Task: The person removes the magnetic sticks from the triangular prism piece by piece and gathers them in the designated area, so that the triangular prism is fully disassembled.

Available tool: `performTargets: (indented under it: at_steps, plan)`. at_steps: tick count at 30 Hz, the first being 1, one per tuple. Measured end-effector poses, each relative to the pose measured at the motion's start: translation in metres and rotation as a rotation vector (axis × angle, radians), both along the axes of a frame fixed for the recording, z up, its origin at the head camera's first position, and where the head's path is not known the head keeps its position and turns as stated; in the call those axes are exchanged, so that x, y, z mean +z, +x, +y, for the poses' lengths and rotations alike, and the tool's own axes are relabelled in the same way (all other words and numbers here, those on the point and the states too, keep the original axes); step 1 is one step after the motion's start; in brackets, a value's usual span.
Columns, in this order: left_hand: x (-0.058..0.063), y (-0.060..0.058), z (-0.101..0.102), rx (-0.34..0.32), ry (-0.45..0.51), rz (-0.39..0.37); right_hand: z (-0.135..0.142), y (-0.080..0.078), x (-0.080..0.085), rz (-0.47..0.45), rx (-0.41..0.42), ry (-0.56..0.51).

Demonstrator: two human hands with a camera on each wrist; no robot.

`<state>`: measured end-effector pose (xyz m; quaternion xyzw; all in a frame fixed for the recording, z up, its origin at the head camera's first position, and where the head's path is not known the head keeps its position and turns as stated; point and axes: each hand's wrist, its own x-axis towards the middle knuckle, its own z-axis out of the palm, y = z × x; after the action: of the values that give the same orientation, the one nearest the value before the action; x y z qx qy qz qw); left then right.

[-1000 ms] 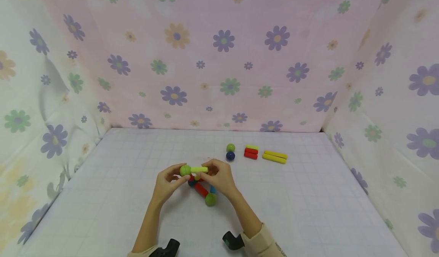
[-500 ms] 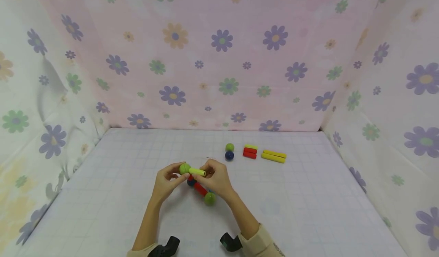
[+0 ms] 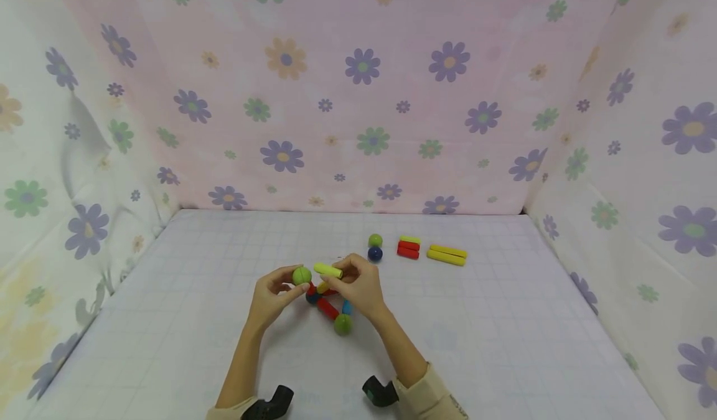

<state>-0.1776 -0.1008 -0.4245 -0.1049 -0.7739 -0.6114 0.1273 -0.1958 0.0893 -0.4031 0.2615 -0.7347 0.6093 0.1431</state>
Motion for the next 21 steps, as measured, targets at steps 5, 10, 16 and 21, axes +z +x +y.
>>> performTargets:
  at_steps: [5,10,16,21]
  plan:
    - [0.0,0.001,0.001,-0.001,0.014,-0.013,0.013,-0.005,0.003,-0.154,0.064,-0.062]
    - [0.0,0.001,0.001,-0.005,0.024,-0.02,0.03,-0.015,-0.004,-0.175,0.074,-0.083]
    - [-0.001,0.001,0.0,-0.009,0.031,-0.015,0.063,-0.033,-0.023,-0.214,0.015,-0.055]
    - [-0.002,0.001,-0.001,-0.012,0.036,-0.015,0.097,-0.037,-0.029,-0.295,-0.064,0.0]
